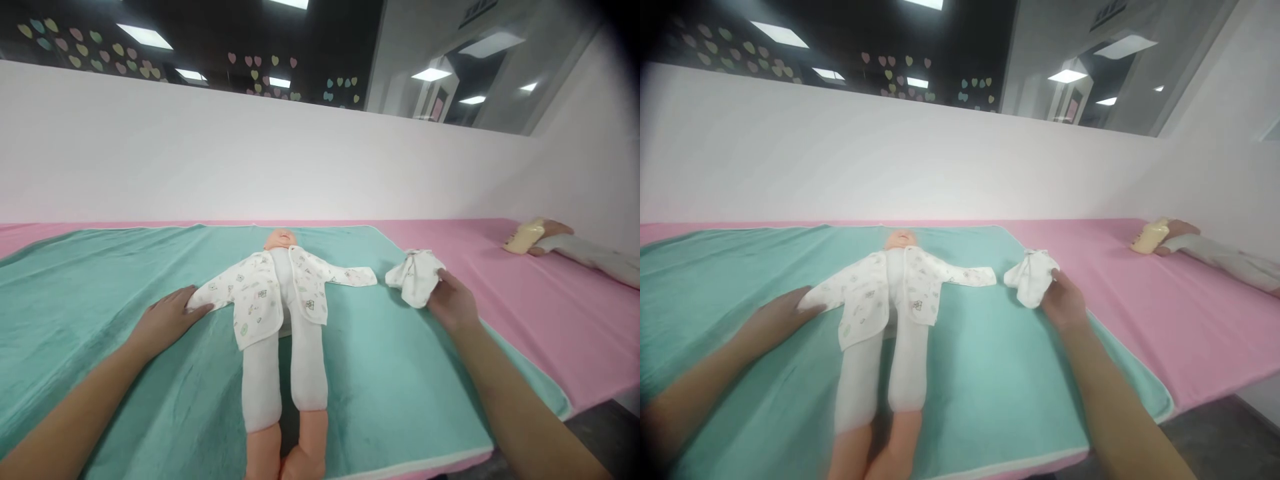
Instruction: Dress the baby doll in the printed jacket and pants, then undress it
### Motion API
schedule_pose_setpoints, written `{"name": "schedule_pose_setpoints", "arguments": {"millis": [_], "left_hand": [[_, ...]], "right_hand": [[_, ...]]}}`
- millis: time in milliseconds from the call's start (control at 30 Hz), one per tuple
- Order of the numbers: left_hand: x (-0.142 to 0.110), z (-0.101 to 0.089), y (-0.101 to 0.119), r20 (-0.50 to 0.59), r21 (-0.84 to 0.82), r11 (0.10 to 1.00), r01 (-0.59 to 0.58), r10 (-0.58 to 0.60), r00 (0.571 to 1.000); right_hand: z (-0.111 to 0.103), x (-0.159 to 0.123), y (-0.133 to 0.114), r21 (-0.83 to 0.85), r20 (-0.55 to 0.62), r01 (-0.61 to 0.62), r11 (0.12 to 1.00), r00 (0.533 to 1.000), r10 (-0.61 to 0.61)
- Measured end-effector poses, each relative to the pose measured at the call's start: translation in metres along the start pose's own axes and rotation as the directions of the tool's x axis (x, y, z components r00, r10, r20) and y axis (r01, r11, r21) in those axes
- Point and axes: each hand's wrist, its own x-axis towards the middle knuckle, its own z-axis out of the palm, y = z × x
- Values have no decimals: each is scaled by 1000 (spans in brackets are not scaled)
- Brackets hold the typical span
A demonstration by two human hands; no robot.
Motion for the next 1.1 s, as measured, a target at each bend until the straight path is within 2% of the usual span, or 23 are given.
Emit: {"name": "schedule_pose_setpoints", "arguments": {"millis": [67, 133, 200, 233, 267, 300, 367, 400, 433, 467, 567, 633, 700, 733, 800, 867, 933, 1033, 1100], "left_hand": [[-1, -1, 3, 8, 12, 1000, -18, 18, 1000], [-2, -2, 4, -17, 13, 1000, -14, 14, 1000], [-2, -2, 4, -25, 10, 1000, -14, 14, 1000], [-2, -2, 4, -20, 3, 1000, -19, 19, 1000], [-2, -2, 4, -15, -5, 1000, -21, 21, 1000], [-2, -2, 4, -10, -13, 1000, -20, 20, 1000], [-3, -3, 4, 1, -26, 999, -18, 18, 1000], [-3, -3, 4, 3, -28, 999, -15, 15, 1000], [-4, -4, 4, 6, -27, 1000, -15, 15, 1000], [-4, -4, 5, 7, -25, 1000, -17, 17, 1000], [-5, -4, 5, 5, -15, 1000, -21, 21, 1000], [-5, -4, 5, 9, -15, 1000, -25, 25, 1000], [-5, -4, 4, 8, -21, 999, -25, 26, 1000], [-5, -4, 4, 3, -29, 999, -24, 24, 1000], [-6, -5, 4, -13, -57, 998, -9, 8, 1000], [-8, -8, 5, -23, -100, 995, 19, -21, 1000], [-10, -11, 9, -25, -139, 988, 62, -66, 997], [-14, -19, 17, -33, -183, 975, 126, -134, 990], [-17, -23, 22, -44, -207, 969, 139, -151, 988]], "right_hand": [[-3, -3, 4, -26, -9, 0, 1000, 1000, 0], [-10, -9, 8, 5, -34, -51, 999, 998, 51], [-16, -17, 12, 73, 26, -128, 989, 992, 126], [-18, -21, 12, 102, 104, -172, 980, 981, 162], [-18, -23, 12, 112, 214, -219, 969, 958, 192], [-17, -25, 10, 99, 339, -266, 959, 915, 219], [-12, -24, 4, 38, 527, -336, 941, 807, 267], [-7, -22, 1, 10, 563, -355, 935, 775, 288], [-3, -19, -2, -3, 560, -365, 931, 771, 303], [2, -16, -4, 8, 520, -363, 932, 797, 306], [10, -6, -1, 72, 304, -309, 948, 912, 274], [10, -1, 7, 21, 146, -270, 963, 953, 264], [6, 2, 18, -179, -27, -268, 947, 963, 267], [3, 3, 22, -320, -116, -280, 905, 960, 256], [-3, 4, 29, -588, -248, -311, 746, 948, 200], [-9, 5, 33, -747, -283, -319, 583, 946, 156], [-13, 6, 34, -807, -278, -328, 492, 945, 174], [-13, 6, 32, -808, -252, -351, 474, 932, 260], [-9, 5, 29, -772, -208, -337, 538, 935, 287]]}}
